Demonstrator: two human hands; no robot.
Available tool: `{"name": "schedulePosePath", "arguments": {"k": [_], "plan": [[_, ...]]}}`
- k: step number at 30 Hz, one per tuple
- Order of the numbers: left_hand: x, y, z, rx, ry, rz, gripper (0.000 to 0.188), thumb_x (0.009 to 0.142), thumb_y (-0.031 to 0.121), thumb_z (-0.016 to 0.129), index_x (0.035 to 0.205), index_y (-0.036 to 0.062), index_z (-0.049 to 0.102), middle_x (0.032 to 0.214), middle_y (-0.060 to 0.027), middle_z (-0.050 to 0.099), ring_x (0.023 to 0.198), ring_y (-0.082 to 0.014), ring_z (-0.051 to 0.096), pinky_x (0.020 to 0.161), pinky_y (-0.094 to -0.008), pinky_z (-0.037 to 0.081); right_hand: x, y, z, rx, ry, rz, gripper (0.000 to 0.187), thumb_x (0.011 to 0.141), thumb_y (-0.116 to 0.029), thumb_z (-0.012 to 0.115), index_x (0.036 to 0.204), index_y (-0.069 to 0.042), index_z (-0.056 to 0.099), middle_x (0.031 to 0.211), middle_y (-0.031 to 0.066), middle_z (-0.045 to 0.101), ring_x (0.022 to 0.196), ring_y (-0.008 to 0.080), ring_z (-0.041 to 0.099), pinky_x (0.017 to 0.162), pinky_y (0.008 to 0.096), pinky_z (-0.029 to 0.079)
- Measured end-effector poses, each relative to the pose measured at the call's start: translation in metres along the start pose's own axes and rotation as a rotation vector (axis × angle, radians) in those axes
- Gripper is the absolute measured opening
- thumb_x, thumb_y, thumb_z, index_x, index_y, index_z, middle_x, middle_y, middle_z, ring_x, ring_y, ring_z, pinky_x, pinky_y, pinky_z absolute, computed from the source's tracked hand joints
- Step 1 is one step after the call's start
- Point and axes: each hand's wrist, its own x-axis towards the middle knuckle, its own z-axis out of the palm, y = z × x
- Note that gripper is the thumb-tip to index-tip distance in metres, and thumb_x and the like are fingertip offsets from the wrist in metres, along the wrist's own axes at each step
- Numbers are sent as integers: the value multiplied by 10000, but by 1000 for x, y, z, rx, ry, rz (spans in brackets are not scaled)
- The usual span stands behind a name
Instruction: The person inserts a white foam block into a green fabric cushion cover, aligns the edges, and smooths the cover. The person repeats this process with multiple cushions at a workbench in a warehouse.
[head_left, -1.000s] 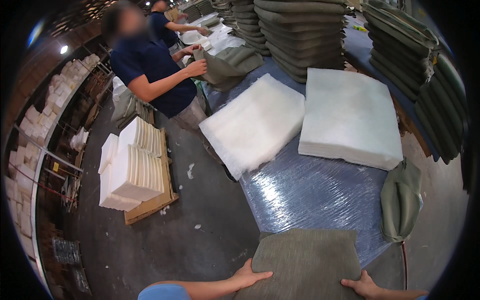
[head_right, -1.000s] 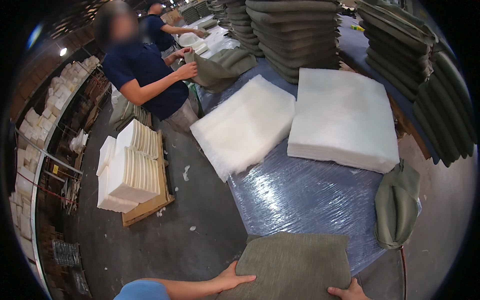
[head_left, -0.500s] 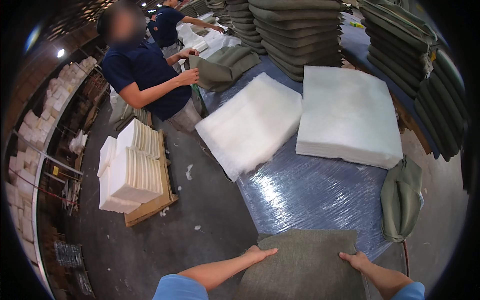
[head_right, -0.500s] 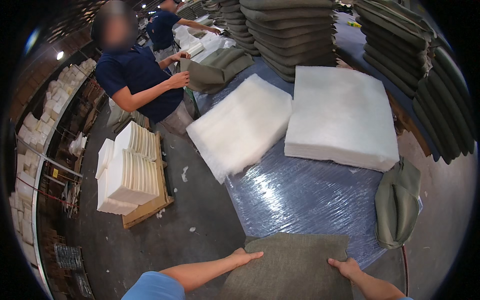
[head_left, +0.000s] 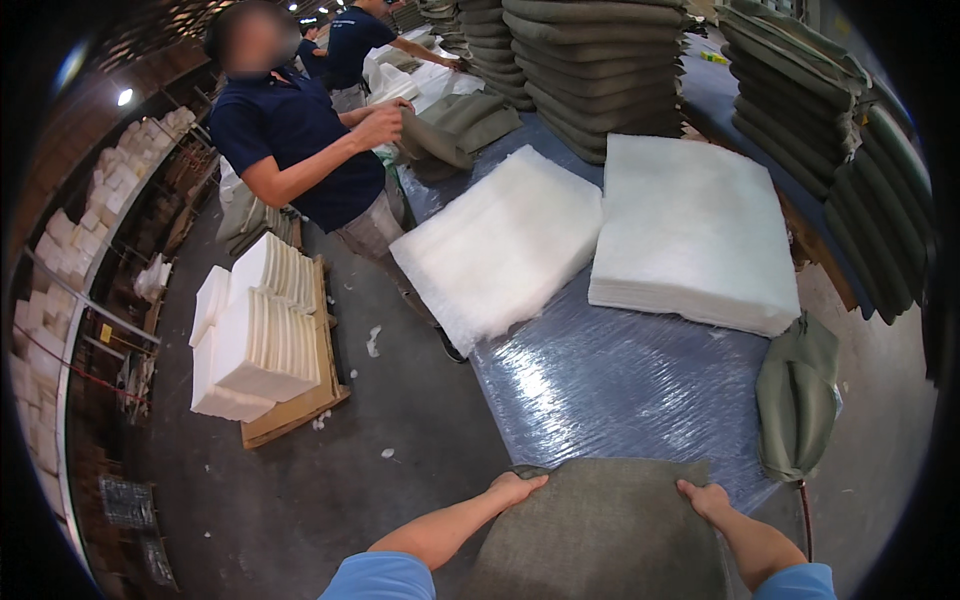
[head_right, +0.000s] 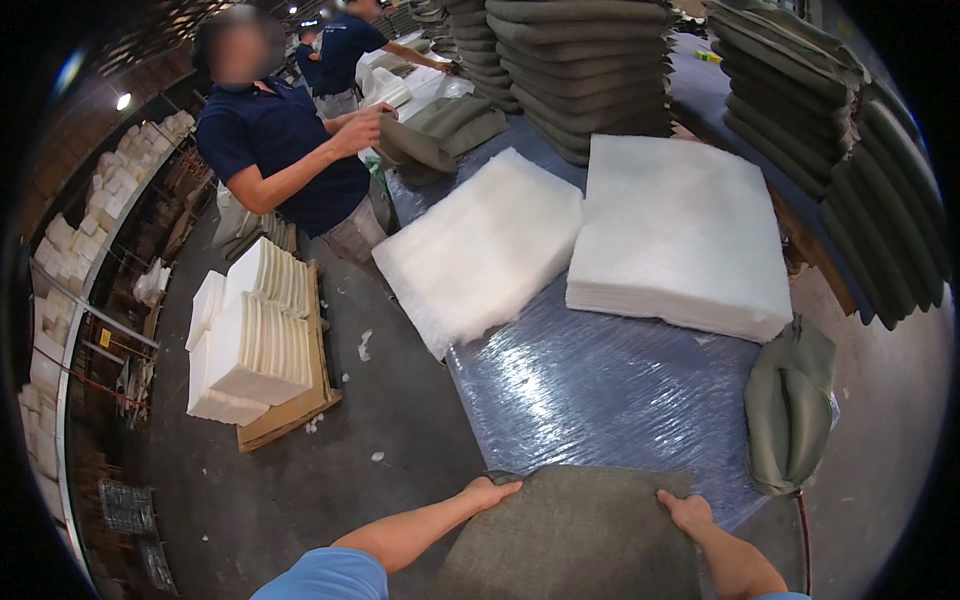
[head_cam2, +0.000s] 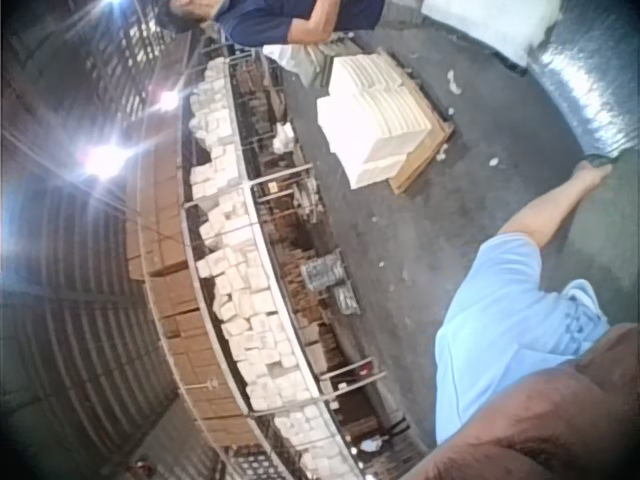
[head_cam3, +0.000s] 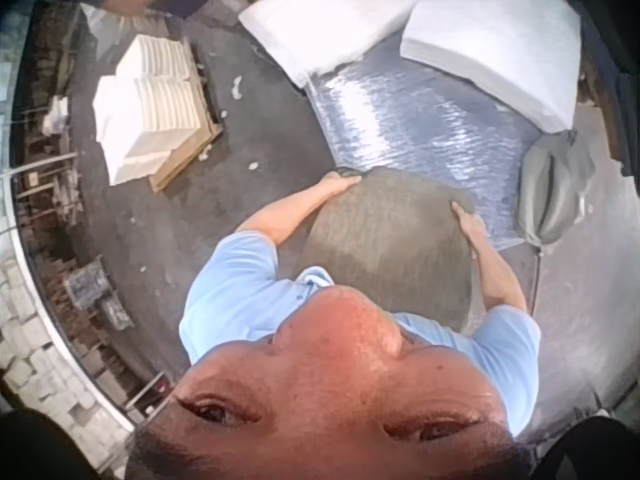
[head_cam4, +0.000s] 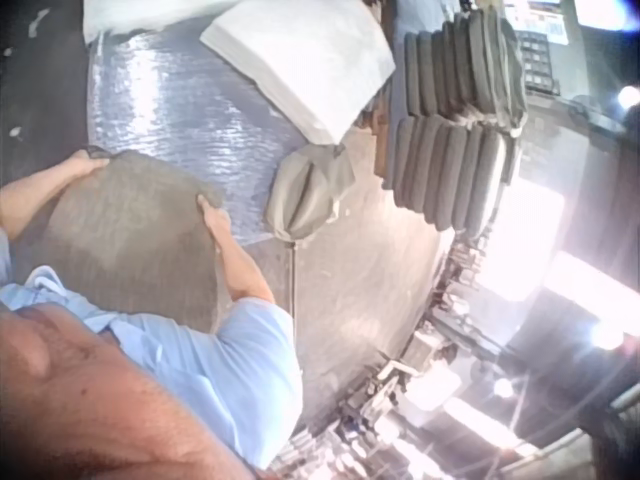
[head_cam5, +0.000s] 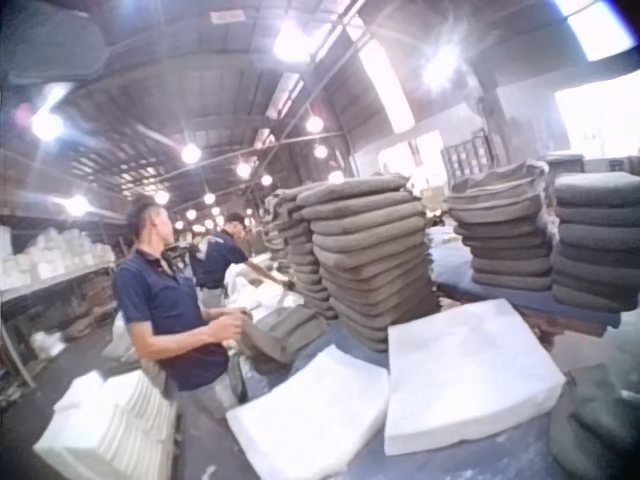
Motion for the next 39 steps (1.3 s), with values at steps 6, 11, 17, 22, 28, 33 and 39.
{"name": "schedulePosePath", "arguments": {"k": [6,11,17,22,28,33,39], "plan": [[-7,-2,2,-74,53,48,1051,861,718,709,1413,-160,538,1462,-315,565,1373,-405,564,1121,-445,464,5,10,5,31,62,-14,1011,855,-743,670,1340,142,615,1384,331,620,1342,430,584,1109,441,466],[-39,-21,-6,-351,-13,78,1172,841,754,709,1523,-148,399,1479,-321,537,1418,-409,512,1136,-475,447,-27,29,-5,262,-77,-92,1041,866,-620,758,1535,94,402,1524,300,505,1408,395,525,1152,460,435],[-135,-77,5,-311,-214,188,1243,791,693,814,1586,-77,248,1554,-280,444,1468,-362,440,1195,-446,384,-157,78,-33,453,-379,-146,1205,787,-442,922,1604,55,188,1531,270,467,1410,380,499,1162,459,444],[-100,-69,9,-274,-172,137,1290,734,659,877,1552,-133,271,1518,-307,471,1426,-365,492,1151,-439,445,-154,52,-33,471,-389,-7,1241,776,-474,924,1597,70,169,1529,277,452,1430,370,475,1171,471,447],[-69,-36,5,-201,-96,20,1281,710,715,859,1454,-213,382,1415,-336,557,1331,-409,579,1090,-443,499,-78,26,-19,248,-222,105,1129,787,-508,905,1485,187,350,1422,294,573,1305,367,604,1067,431,524],[-31,-20,2,-181,-115,-56,1190,707,701,870,1379,-209,500,1378,-334,596,1306,-410,602,1068,-447,511,-45,17,-12,299,-248,98,1033,790,-518,899,1433,168,472,1349,284,635,1241,361,651,1037,445,539],[2,-15,2,-238,-132,46,1092,753,659,865,1402,-155,536,1426,-288,592,1317,-371,608,1064,-434,512,-9,5,-6,297,-207,51,999,801,-553,874,1397,173,533,1337,289,654,1258,362,647,1037,441,534]]}}
